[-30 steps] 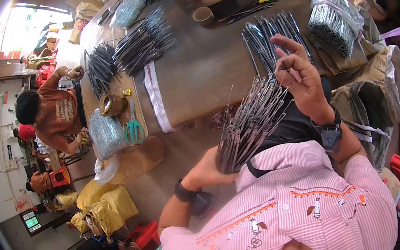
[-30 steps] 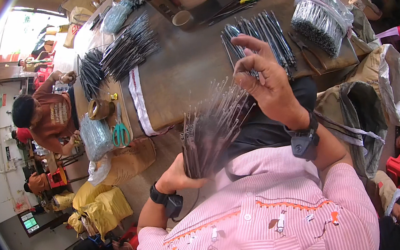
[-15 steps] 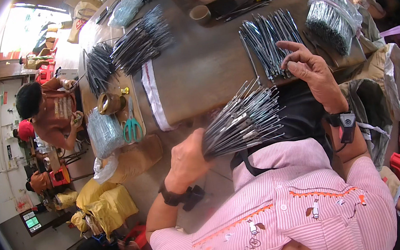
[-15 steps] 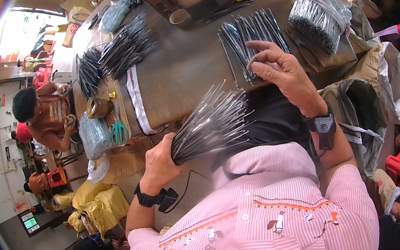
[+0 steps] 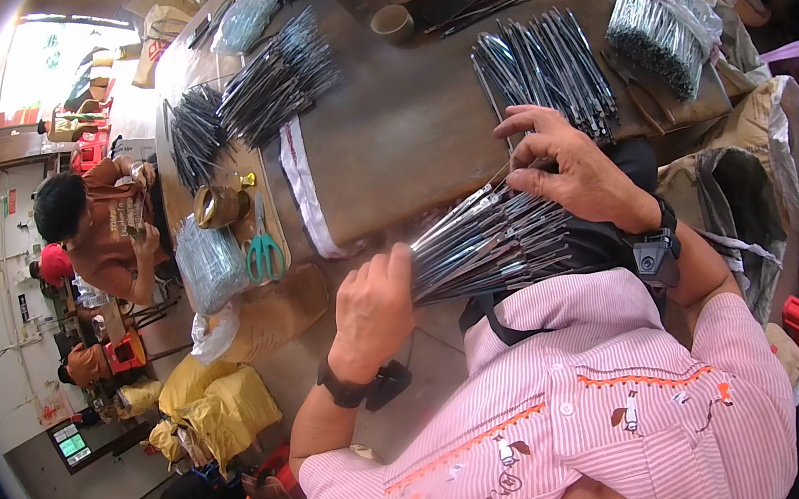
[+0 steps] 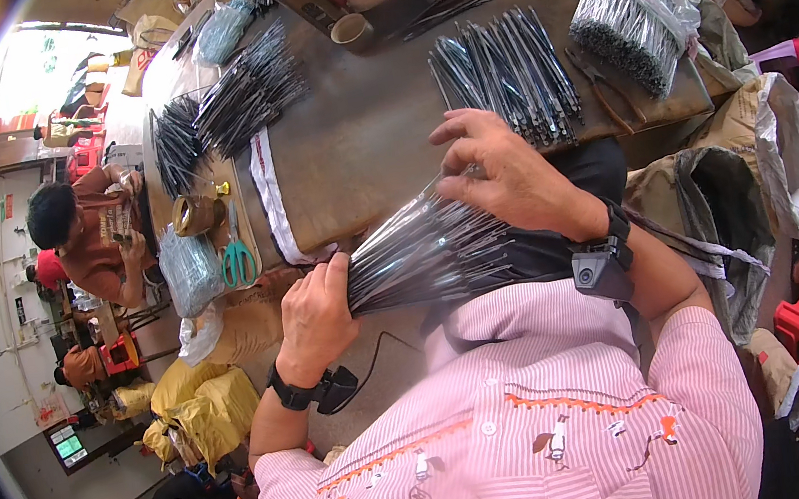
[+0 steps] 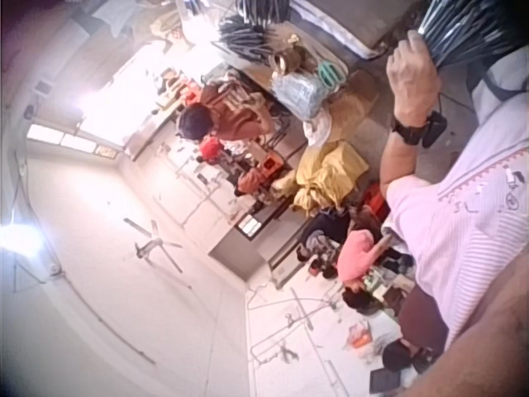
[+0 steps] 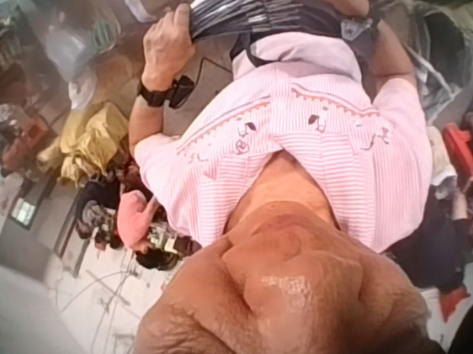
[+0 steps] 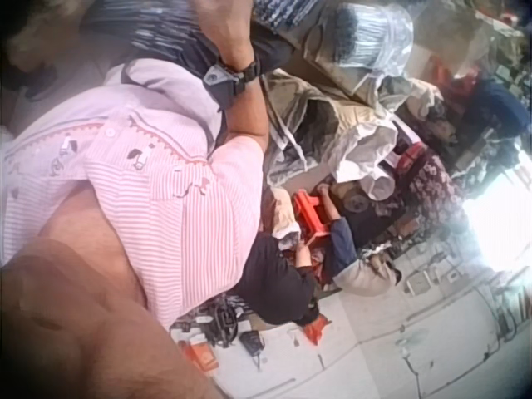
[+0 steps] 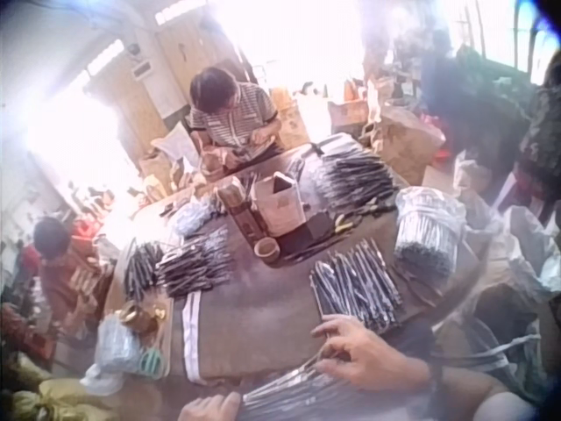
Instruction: The person uses pliers to trim the ends of metal rods one by one, then gathers the trimmed rods into a bundle and places them on the table. The person repeats this process throughout the clip.
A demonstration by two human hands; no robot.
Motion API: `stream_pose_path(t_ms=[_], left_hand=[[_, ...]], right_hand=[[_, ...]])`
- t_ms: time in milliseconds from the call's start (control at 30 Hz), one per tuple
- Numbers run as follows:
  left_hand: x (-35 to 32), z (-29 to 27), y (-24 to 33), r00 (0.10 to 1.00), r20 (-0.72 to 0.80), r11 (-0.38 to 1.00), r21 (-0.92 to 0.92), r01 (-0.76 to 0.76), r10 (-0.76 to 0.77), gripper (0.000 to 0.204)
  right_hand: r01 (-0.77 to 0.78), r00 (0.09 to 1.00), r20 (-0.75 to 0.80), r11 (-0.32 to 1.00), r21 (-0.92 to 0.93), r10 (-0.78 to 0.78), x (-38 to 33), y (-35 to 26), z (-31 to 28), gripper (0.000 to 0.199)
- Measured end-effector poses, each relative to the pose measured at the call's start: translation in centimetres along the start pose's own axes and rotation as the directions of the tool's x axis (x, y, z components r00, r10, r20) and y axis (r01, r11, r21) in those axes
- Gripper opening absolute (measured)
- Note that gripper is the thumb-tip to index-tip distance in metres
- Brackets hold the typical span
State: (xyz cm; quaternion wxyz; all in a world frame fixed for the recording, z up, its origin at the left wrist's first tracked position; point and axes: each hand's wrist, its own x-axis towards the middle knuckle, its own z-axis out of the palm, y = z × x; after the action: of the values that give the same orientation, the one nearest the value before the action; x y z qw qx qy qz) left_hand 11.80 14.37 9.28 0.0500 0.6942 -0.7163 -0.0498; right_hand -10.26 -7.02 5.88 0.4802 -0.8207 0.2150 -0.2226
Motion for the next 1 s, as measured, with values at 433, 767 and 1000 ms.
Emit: stream_pose_path(t_ms=[433, 767, 1000], left_hand=[[-0.3, 0.0, -0.3, 1.000, -0.009, 0.999, 0.040, 0.030, -0.030, 0.046], [-0.3, -0.4, -0.3, 0.999, -0.022, 0.997, 0.066, 0.039, -0.038, 0.058], [-0.2, -0.6, -0.2, 0.998, 0.028, 0.996, 0.077, 0.047, -0.049, 0.066]], right_hand=[[-0.161, 0.974, -0.148, 0.983, 0.091, 0.174, -1.0, -0.1, -2.5, 0.023], [-0.133, 0.991, -0.007, 0.980, 0.146, 0.135, -1.3, -0.2, -0.6, 0.016], [-0.130, 0.991, -0.008, 0.968, 0.216, 0.135, -1.4, -0.2, -1.1, 0.015]])
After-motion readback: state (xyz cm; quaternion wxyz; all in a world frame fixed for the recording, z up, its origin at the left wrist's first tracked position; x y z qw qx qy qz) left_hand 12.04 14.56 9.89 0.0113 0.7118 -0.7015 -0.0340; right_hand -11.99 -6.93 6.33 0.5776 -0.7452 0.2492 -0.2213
